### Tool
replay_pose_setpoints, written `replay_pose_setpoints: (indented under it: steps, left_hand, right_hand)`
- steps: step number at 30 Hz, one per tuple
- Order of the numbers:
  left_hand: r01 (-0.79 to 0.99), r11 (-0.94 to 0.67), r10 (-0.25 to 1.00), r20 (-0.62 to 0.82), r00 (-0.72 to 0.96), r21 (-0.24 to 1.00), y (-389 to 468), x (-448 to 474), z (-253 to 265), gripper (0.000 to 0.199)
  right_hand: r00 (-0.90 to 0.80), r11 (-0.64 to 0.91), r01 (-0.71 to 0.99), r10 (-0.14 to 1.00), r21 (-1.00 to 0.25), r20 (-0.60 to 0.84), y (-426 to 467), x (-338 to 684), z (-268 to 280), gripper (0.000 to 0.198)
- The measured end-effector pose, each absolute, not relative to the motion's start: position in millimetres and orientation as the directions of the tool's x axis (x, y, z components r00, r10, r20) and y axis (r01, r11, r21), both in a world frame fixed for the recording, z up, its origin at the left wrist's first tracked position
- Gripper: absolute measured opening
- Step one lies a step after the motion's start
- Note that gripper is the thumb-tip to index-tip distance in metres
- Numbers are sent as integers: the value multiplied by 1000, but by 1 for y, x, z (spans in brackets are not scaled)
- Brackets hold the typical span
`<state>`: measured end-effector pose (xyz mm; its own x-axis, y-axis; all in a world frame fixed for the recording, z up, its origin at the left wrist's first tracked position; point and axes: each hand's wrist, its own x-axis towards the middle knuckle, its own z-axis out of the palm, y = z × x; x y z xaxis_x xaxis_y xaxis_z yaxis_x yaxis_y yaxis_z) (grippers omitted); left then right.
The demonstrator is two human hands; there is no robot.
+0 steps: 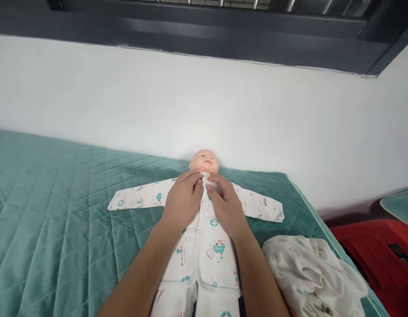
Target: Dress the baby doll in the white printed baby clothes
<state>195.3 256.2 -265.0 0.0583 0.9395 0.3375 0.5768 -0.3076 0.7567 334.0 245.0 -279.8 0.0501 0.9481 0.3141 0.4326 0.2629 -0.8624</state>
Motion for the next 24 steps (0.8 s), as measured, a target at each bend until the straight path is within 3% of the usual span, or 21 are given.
replay_pose_setpoints:
  steps: [12, 20, 24]
  left_hand:
    - [540, -282, 950, 309, 42, 793, 257, 193, -264, 35]
    - [532, -305, 950, 295, 107, 790, 255, 192, -262, 34]
    - [532, -308, 949, 294, 112, 789, 256, 192, -261, 34]
  right_hand:
    - [-30, 312, 491, 939, -814, 342, 247, 334, -278, 20]
    - [37, 270, 444, 947, -854, 318, 244, 331, -276, 16]
    - [86, 194, 420, 964, -887, 252, 243, 329, -276, 24]
